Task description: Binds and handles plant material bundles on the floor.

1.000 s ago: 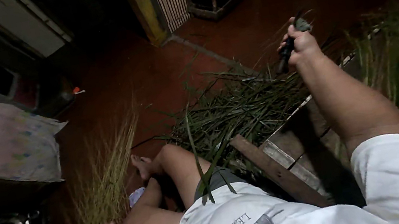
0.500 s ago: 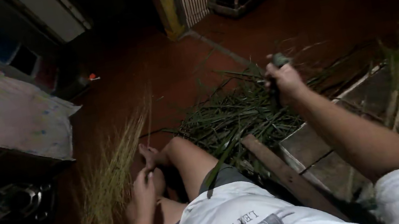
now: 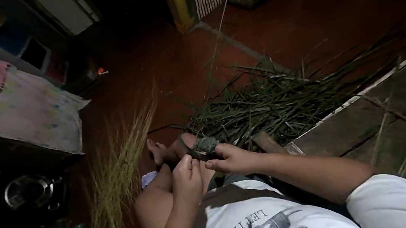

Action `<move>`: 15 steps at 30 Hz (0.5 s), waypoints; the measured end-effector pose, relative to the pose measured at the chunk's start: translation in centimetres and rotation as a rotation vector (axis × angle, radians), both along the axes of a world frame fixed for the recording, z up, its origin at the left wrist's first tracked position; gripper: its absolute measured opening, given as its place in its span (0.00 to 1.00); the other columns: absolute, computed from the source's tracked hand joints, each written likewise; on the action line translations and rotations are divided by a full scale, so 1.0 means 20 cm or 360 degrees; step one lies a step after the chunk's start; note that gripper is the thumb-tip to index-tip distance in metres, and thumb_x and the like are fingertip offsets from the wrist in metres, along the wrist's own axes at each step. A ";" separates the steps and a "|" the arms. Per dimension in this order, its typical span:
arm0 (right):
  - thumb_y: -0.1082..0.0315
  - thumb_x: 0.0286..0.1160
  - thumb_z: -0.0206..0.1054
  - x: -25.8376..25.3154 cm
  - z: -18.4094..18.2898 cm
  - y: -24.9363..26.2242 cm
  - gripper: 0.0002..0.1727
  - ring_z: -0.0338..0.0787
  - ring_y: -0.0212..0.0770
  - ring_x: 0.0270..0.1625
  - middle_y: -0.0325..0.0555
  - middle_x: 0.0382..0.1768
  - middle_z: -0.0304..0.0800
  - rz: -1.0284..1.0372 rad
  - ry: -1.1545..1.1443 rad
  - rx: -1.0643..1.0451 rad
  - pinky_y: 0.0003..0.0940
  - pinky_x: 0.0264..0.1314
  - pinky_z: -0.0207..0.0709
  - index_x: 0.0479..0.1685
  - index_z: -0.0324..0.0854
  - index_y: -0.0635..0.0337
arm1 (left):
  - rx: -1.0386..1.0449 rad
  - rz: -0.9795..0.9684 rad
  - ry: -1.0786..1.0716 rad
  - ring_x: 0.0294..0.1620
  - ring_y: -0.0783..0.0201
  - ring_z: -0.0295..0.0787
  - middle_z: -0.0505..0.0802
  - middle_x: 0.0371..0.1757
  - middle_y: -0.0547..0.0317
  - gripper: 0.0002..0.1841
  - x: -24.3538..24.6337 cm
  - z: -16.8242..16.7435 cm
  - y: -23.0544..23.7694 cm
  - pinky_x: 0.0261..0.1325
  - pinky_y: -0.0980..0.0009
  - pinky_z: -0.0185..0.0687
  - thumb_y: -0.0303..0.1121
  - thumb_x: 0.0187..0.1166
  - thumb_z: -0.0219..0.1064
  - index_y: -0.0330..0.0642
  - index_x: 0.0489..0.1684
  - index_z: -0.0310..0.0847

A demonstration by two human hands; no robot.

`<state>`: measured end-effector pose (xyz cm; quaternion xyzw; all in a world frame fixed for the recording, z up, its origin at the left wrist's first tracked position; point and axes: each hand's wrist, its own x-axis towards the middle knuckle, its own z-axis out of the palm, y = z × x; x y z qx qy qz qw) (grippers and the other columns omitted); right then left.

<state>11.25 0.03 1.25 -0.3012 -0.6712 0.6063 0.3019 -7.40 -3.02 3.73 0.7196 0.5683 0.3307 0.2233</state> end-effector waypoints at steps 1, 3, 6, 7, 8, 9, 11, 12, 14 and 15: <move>0.61 0.88 0.60 0.00 0.00 -0.01 0.13 0.75 0.21 0.24 0.31 0.26 0.76 -0.0001 0.0042 -0.0054 0.18 0.31 0.72 0.48 0.77 0.64 | -0.0011 -0.0010 0.0000 0.28 0.73 0.79 0.82 0.25 0.61 0.15 0.00 0.00 -0.01 0.36 0.74 0.77 0.31 0.85 0.52 0.35 0.32 0.82; 0.62 0.88 0.60 -0.01 -0.02 -0.03 0.12 0.76 0.21 0.25 0.30 0.27 0.78 -0.0022 0.0152 -0.0133 0.18 0.31 0.74 0.52 0.78 0.63 | -0.0049 -0.0023 0.0008 0.26 0.73 0.77 0.79 0.23 0.63 0.15 0.01 0.00 -0.01 0.35 0.74 0.75 0.33 0.85 0.52 0.37 0.28 0.79; 0.65 0.86 0.61 0.00 -0.03 -0.03 0.08 0.77 0.20 0.24 0.28 0.28 0.79 -0.0081 0.0396 -0.0267 0.17 0.29 0.74 0.50 0.78 0.61 | -0.0066 -0.0069 0.0028 0.26 0.74 0.74 0.78 0.22 0.65 0.17 0.02 0.01 -0.02 0.34 0.75 0.73 0.35 0.87 0.52 0.39 0.27 0.79; 0.66 0.85 0.61 0.01 -0.02 -0.03 0.06 0.77 0.21 0.24 0.27 0.27 0.79 -0.0109 0.0465 -0.0314 0.18 0.29 0.74 0.49 0.77 0.59 | -0.0068 -0.0093 0.0023 0.26 0.76 0.75 0.79 0.23 0.66 0.17 0.02 0.01 -0.02 0.35 0.76 0.73 0.35 0.88 0.52 0.39 0.30 0.82; 0.67 0.85 0.60 0.01 -0.01 -0.02 0.05 0.77 0.22 0.24 0.27 0.26 0.79 -0.0144 0.0522 -0.0349 0.18 0.29 0.75 0.50 0.76 0.58 | -0.0082 -0.0125 0.0014 0.27 0.77 0.77 0.82 0.25 0.67 0.18 0.01 0.01 -0.02 0.36 0.78 0.75 0.36 0.89 0.51 0.40 0.34 0.85; 0.67 0.84 0.60 0.03 0.00 -0.01 0.05 0.77 0.22 0.23 0.27 0.24 0.79 -0.0188 0.0576 -0.0384 0.19 0.29 0.75 0.49 0.76 0.58 | -0.0095 -0.0157 0.0006 0.27 0.79 0.76 0.83 0.26 0.68 0.18 0.00 0.01 -0.03 0.35 0.79 0.74 0.36 0.89 0.50 0.41 0.36 0.87; 0.68 0.84 0.59 0.06 0.03 0.03 0.05 0.78 0.24 0.21 0.29 0.22 0.79 -0.0308 0.0672 -0.0469 0.20 0.28 0.76 0.50 0.75 0.57 | -0.0139 -0.0215 -0.0008 0.26 0.80 0.74 0.81 0.25 0.69 0.18 -0.02 0.01 -0.04 0.34 0.81 0.72 0.36 0.89 0.50 0.41 0.37 0.87; 0.67 0.84 0.58 0.08 0.05 0.06 0.06 0.78 0.25 0.21 0.30 0.21 0.78 -0.0388 0.0697 -0.0523 0.20 0.28 0.77 0.53 0.75 0.56 | -0.0160 -0.0239 -0.0025 0.25 0.81 0.73 0.80 0.24 0.70 0.18 -0.03 0.01 -0.05 0.33 0.82 0.71 0.36 0.89 0.50 0.41 0.36 0.86; 0.67 0.88 0.56 0.15 0.06 0.11 0.15 0.77 0.25 0.21 0.32 0.23 0.76 -0.0528 0.0735 -0.0606 0.19 0.27 0.77 0.69 0.75 0.55 | -0.0190 -0.0276 -0.0065 0.23 0.81 0.71 0.79 0.23 0.71 0.18 -0.06 -0.02 -0.06 0.31 0.82 0.70 0.36 0.89 0.50 0.41 0.36 0.86; 0.66 0.89 0.55 0.17 0.07 0.14 0.18 0.76 0.26 0.20 0.33 0.23 0.76 -0.0585 0.0761 -0.0628 0.19 0.26 0.77 0.73 0.74 0.53 | -0.0197 -0.0291 -0.0078 0.23 0.81 0.71 0.79 0.23 0.71 0.18 -0.08 -0.04 -0.07 0.30 0.82 0.69 0.36 0.89 0.50 0.41 0.36 0.86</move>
